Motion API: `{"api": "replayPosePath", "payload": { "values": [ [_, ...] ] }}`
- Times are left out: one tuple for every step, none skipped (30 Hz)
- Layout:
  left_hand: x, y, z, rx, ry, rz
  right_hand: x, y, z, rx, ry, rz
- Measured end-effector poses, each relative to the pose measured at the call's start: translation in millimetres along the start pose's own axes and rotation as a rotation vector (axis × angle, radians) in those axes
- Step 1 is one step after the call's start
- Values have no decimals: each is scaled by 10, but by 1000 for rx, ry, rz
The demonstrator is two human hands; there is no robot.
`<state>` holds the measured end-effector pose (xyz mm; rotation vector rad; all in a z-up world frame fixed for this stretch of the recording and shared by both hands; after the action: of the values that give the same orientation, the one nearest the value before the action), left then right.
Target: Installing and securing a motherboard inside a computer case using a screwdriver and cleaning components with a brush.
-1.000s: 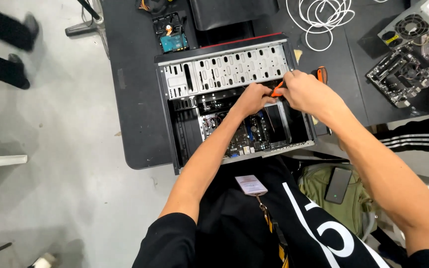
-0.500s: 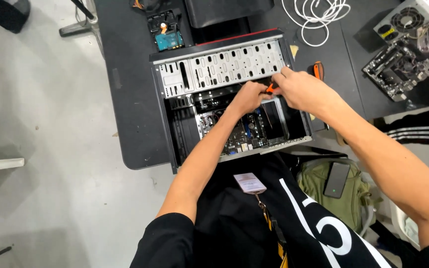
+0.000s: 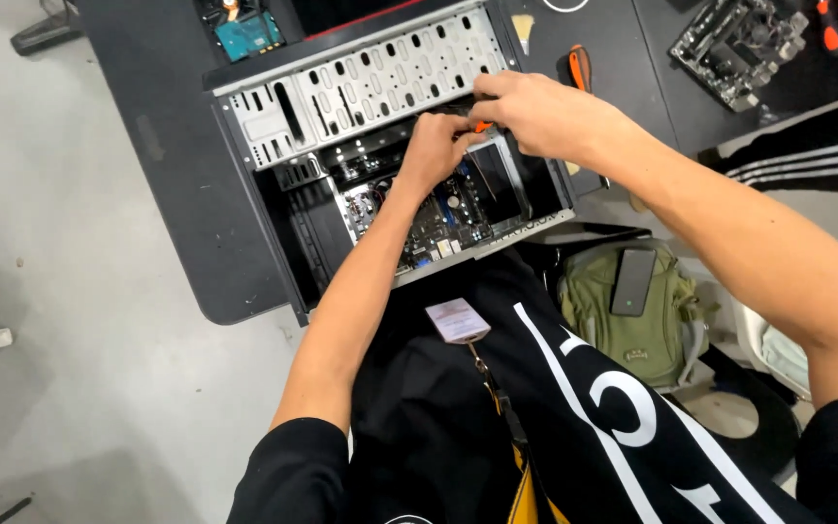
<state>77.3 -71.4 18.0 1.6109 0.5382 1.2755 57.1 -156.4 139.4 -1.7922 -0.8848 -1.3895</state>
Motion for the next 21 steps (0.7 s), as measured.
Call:
{"api": "replayPosePath", "payload": {
  "values": [
    [13,26,-20,-18,19,-30,-49,10,-19,24,2,31],
    [44,51,-20,-38,42,-60,-85,36,-24,51,5,58],
    [-3,16,6,-39,37,-63,-57,2,-50,45,3,60],
    [-40,-4,15,-66,26,-25,-49,11,-63,-22,-32,-24],
    [-77,-24,21,-93,14,13,-34,19,-81,-90,-67,-109],
    [-93,-31,32,-95,9,11,-53,25,-79,-95,-68,-106],
    [-107,-45,46,-88,9,23,-65,60,-85,-136,-57,-83],
    [-134,-51,61,-82,8,33,-77,97,-105,-179,-47,-60],
    [-122,-20,65,-84,2,30,-117,98,-70,-185,-50,-58],
    [-99,6,64,-78,4,27,-131,138,-46,-249,-9,1],
    [-70,31,59,-72,5,24,-144,172,-21,-312,32,59],
    [-73,13,74,-73,12,25,-22,117,0,-308,34,55],
    [-63,35,74,-126,23,30,24,100,2,-374,-46,124],
    [-25,39,39,-172,37,38,63,48,23,-433,-125,196],
    [-56,24,12,-166,46,44,56,22,-28,-421,-123,195],
    [-80,19,53,-176,17,48,87,25,-38,-379,-127,139],
    [-103,9,101,-186,-13,53,114,36,-46,-336,-130,83],
    [-66,14,91,-181,-8,55,34,64,-23,-328,-130,84],
    [-59,4,89,-162,-38,30,-25,95,4,-310,-107,35],
    [-96,13,102,-148,-73,-1,-91,138,-9,-299,-87,-15],
    [-61,38,124,-147,-72,-4,-101,143,17,-299,-90,-15]
  ]
}}
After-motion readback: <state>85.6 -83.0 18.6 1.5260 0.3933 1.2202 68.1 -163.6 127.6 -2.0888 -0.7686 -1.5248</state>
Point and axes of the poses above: each hand's wrist, its own z-axis towards the middle knuckle, its own x-axis out of the back of the hand, y = z × x, the point moved 8 cm from there along z, towards the middle knuckle, and after that the axes turned 7 degrees about x, right-handed, at the moved point
